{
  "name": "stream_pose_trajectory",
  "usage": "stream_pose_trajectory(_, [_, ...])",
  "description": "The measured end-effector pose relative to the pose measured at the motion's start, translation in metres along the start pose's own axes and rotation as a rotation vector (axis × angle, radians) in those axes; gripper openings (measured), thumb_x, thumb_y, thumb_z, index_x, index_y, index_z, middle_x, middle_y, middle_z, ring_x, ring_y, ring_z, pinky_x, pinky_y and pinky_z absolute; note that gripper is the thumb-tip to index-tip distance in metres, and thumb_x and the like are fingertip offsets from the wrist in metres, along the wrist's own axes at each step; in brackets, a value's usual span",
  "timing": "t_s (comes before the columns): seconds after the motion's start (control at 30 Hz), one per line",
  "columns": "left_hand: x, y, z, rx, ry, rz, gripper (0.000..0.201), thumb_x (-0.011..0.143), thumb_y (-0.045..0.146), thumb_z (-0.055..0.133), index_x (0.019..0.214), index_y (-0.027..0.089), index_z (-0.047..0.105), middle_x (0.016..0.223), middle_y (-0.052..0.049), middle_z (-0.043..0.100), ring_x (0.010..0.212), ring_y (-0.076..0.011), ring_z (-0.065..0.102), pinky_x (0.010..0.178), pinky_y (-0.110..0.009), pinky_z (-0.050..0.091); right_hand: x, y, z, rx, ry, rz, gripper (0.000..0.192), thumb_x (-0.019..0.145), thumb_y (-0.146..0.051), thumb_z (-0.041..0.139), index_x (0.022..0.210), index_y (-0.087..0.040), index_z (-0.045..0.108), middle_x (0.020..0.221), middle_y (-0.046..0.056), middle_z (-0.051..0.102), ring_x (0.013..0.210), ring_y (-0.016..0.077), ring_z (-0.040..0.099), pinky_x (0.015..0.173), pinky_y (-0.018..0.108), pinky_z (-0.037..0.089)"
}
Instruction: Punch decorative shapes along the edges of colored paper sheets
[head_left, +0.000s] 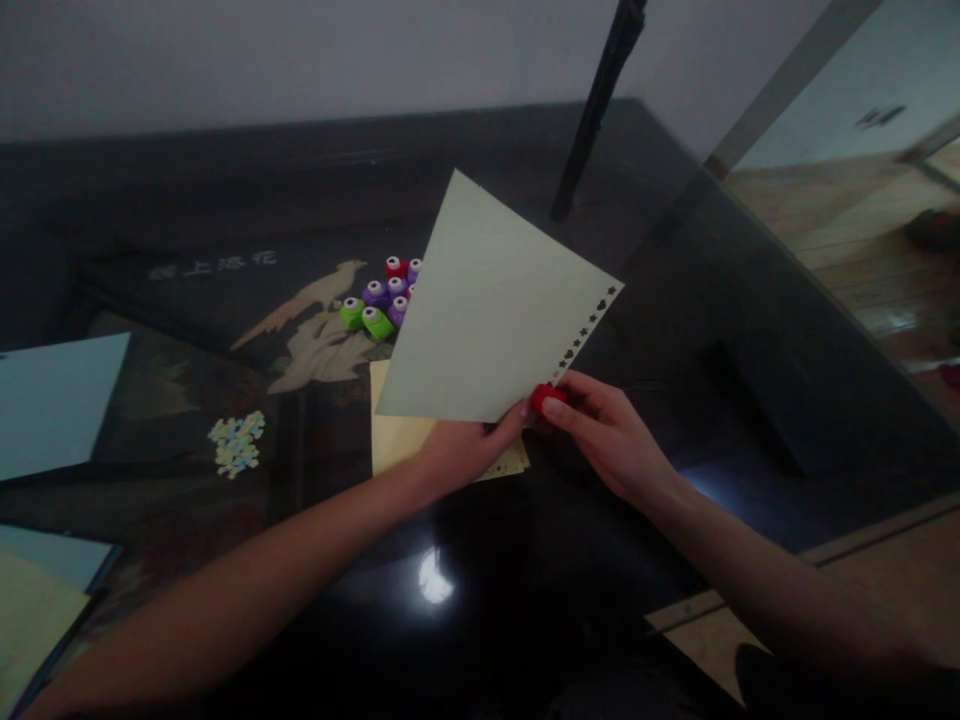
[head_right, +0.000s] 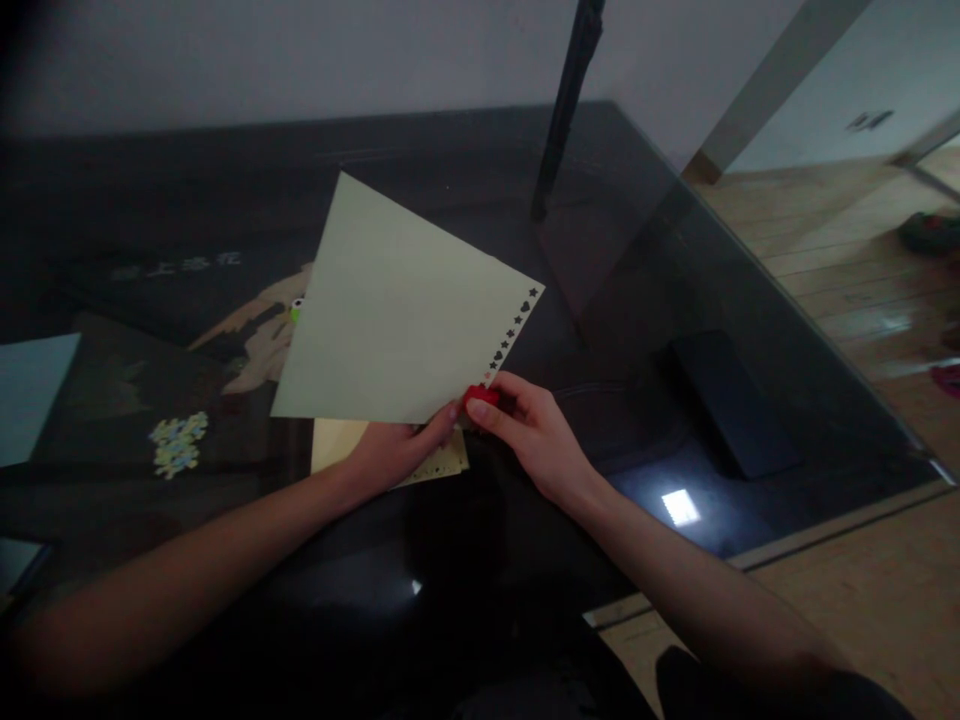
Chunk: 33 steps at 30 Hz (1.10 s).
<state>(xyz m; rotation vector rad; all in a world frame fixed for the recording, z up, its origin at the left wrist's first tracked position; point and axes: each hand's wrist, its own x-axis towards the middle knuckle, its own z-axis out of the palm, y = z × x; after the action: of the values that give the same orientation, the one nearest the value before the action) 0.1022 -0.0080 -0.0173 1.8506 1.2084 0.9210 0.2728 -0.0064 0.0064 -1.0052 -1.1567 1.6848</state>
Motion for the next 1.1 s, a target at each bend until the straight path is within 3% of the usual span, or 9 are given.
stream_pose_trajectory(0.13, [0.000,0.000,-0.001,-0.027,0.004,-0.042,0.025,0.092,0.033,0.047,0.078,0.020,0.063,0.049,0.003,0.054,0.054,-0.0156,0.057,0.059,-0.029,0.048,0.001,-0.002,-0.003,-0.084,0.013,0.018,0.018,0.079,-0.032,0.070,0.093,-0.021,0.069,0.082,0.000,0.066,0.070,0.0113,0.056,0.067,0.026,0.046])
stream_pose_trajectory(0.4, [0.001,0.005,-0.002,-0.032,0.002,-0.085,0.037,0.091,0.033,0.044,0.058,0.021,0.050,0.051,0.002,0.051,0.054,-0.0140,0.053,0.062,-0.030,0.047,0.001,-0.004,-0.004,-0.175,0.016,0.073,0.024,0.078,-0.034,0.069,0.098,-0.020,0.067,0.086,0.002,0.067,0.070,0.0127,0.058,0.071,0.030,0.049])
stream_pose_trajectory(0.8, [0.000,0.006,-0.003,-0.042,0.014,-0.126,0.037,0.091,0.036,0.042,0.058,0.021,0.049,0.051,0.002,0.050,0.057,-0.0149,0.053,0.060,-0.029,0.046,0.000,-0.013,-0.006,-0.076,-0.023,0.075,0.020,0.078,-0.030,0.070,0.097,-0.022,0.067,0.086,0.001,0.069,0.075,0.0127,0.062,0.078,0.031,0.052])
stream_pose_trajectory(1.1, [0.000,0.006,-0.003,-0.066,0.026,-0.106,0.036,0.091,0.036,0.043,0.059,0.022,0.049,0.049,0.002,0.050,0.057,-0.0150,0.053,0.058,-0.028,0.045,0.001,-0.014,-0.010,-0.143,-0.003,0.078,0.021,0.077,-0.034,0.072,0.092,-0.021,0.068,0.081,0.001,0.067,0.071,0.0118,0.061,0.071,0.028,0.050])
